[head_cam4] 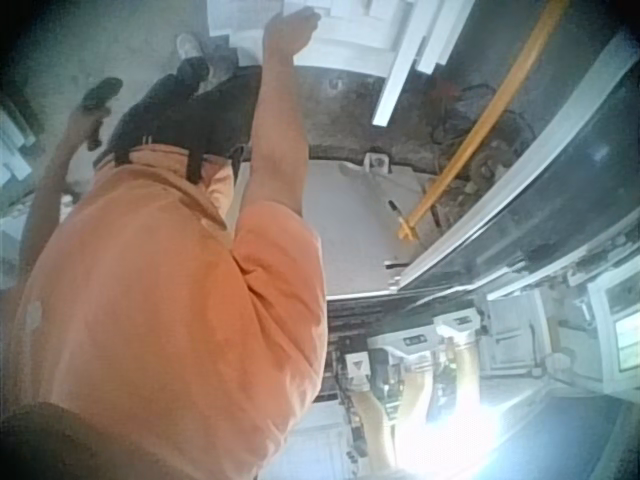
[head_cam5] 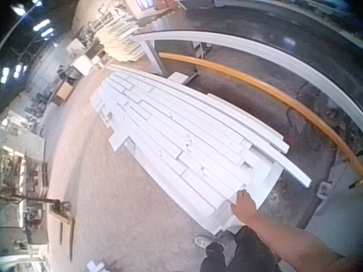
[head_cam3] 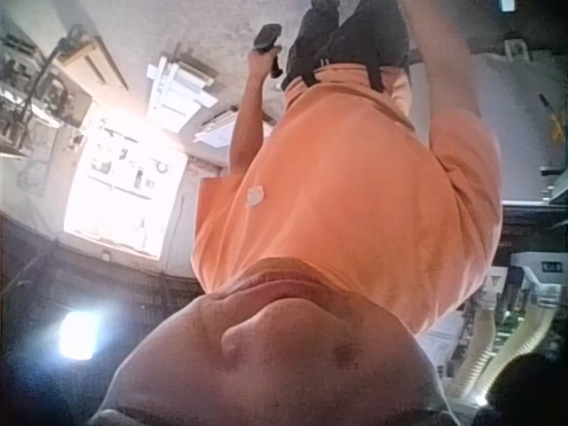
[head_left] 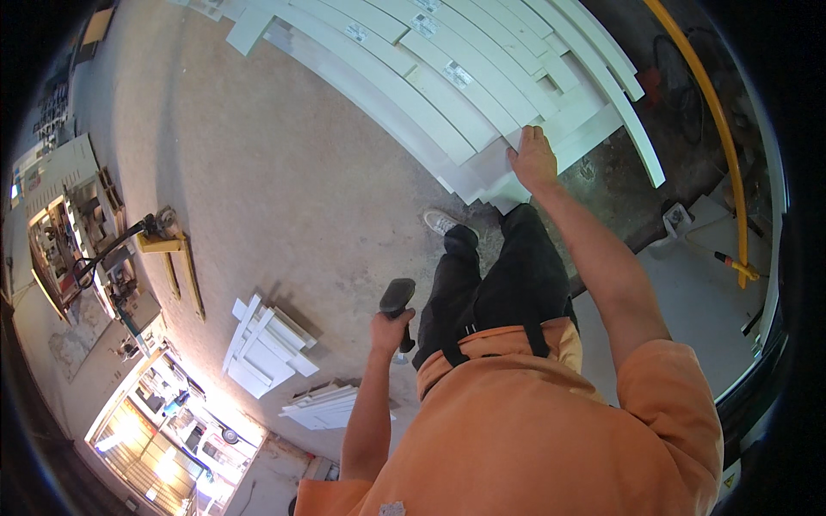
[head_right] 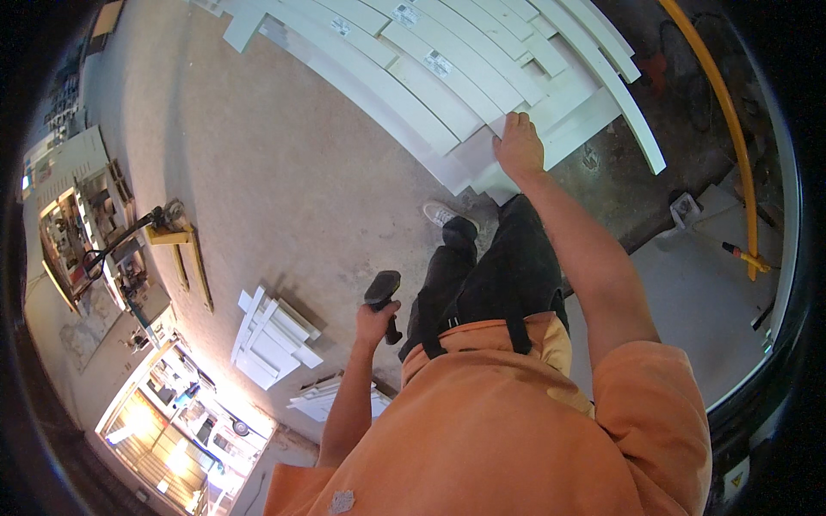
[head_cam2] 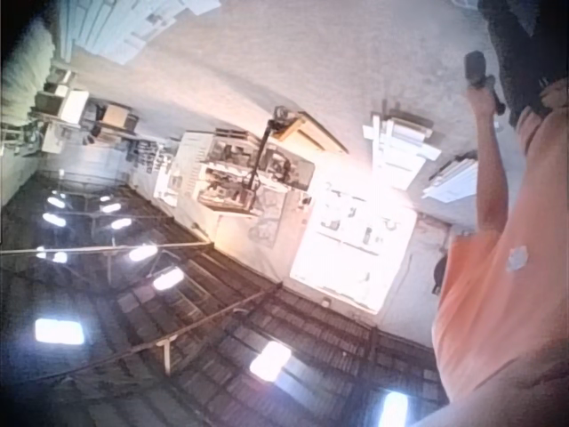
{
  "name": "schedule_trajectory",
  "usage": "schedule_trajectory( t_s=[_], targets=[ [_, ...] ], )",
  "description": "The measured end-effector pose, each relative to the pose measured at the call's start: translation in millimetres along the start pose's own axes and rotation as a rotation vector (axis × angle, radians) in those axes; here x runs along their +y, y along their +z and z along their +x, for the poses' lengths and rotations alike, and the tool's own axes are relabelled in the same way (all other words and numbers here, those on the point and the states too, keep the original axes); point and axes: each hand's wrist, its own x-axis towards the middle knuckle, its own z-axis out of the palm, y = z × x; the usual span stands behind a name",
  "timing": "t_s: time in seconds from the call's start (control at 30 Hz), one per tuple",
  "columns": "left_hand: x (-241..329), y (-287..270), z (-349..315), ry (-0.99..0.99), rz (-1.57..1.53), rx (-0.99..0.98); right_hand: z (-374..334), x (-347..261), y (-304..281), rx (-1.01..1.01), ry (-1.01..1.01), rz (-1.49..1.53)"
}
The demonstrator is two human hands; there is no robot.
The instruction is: The person repeatedly picks up white wooden planks from a pile on the floor, scans them with a handheld barcode scanner, and places them on a black worktable. The person continues this cycle for multiple planks.
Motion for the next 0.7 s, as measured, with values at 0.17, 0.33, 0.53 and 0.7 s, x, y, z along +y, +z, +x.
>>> schedule_trajectory(
  t_s=[0.17, 0.33, 0.53, 0.7],
  targets=[
    [-56, -21, -27, -0.128, 0.053, -0.007, -32, -18, -8, -0.056, 0.027, 0.072],
    [-62, -43, -58, -0.274, 0.030, 0.001, -93, -35, -17, -0.104, 0.011, 0.203],
    [87, -9, -14, 0.171, -0.600, -0.035, -105, -40, -28, -0.243, -0.157, 0.288],
    [197, -8, 14, 0.279, -0.610, -0.113, -120, -65, -44, -0.515, -0.294, 0.418]
  ],
)
